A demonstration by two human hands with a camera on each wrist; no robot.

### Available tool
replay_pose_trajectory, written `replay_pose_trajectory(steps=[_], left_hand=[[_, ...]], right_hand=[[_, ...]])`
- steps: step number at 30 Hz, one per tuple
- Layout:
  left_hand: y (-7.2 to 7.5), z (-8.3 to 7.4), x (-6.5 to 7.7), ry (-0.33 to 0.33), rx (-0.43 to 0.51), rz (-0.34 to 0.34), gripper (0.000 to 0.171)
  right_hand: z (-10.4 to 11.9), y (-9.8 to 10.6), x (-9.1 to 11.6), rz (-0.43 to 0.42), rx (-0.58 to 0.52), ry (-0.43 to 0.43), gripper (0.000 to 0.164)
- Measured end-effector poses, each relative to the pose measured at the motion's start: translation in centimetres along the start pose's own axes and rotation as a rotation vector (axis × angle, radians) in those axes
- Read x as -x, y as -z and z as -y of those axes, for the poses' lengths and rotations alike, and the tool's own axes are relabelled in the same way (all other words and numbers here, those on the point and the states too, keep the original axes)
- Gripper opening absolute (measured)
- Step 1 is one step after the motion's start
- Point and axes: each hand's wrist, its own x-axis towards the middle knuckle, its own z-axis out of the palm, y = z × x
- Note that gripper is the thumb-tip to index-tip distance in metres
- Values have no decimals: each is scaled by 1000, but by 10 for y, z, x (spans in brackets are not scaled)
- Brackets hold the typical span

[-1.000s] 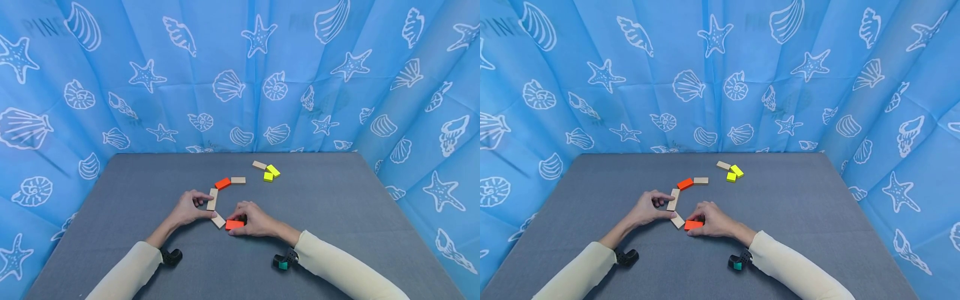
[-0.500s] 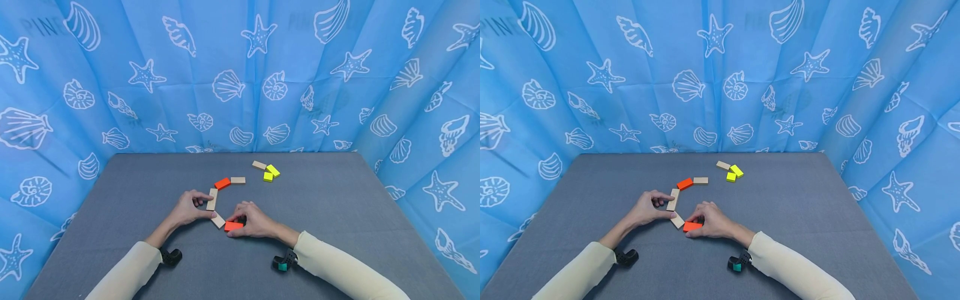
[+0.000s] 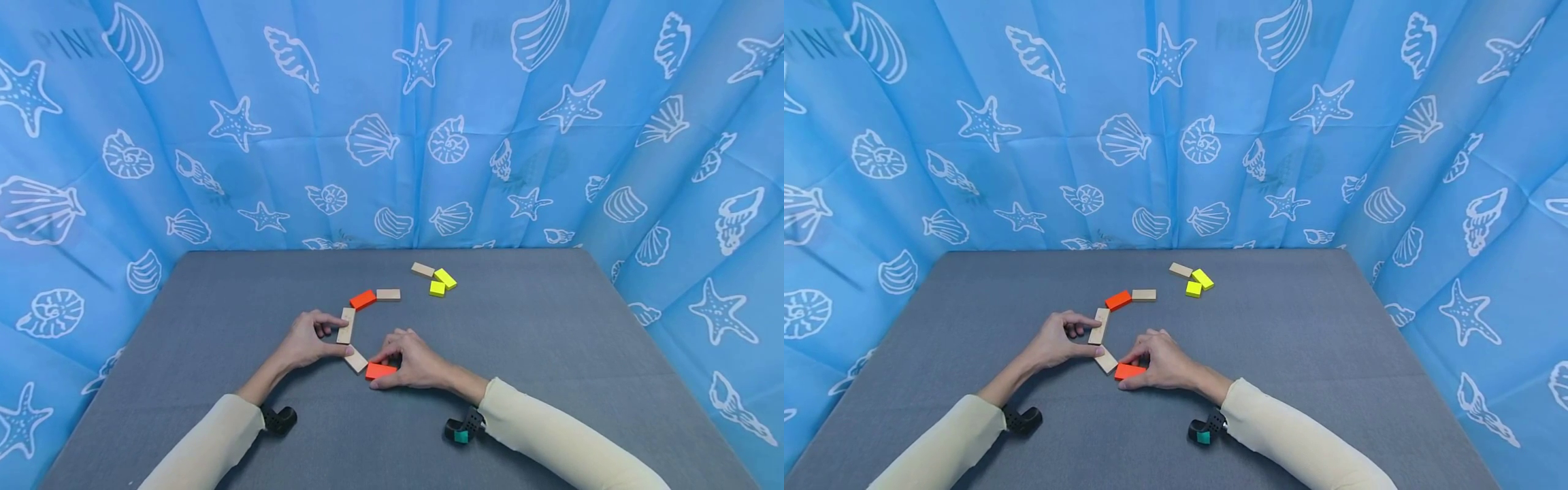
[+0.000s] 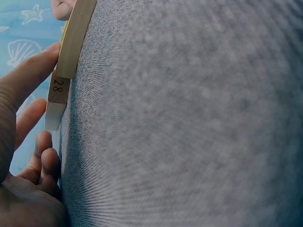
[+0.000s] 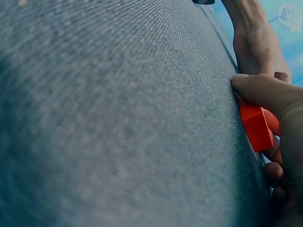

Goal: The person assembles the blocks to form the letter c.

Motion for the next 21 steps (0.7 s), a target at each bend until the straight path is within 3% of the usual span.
replay_pose_trajectory(steps=[21], left_hand=[[0, -1, 0, 13, 12, 3, 49]], right_hand=[[0, -1, 1, -10, -4, -4, 37]])
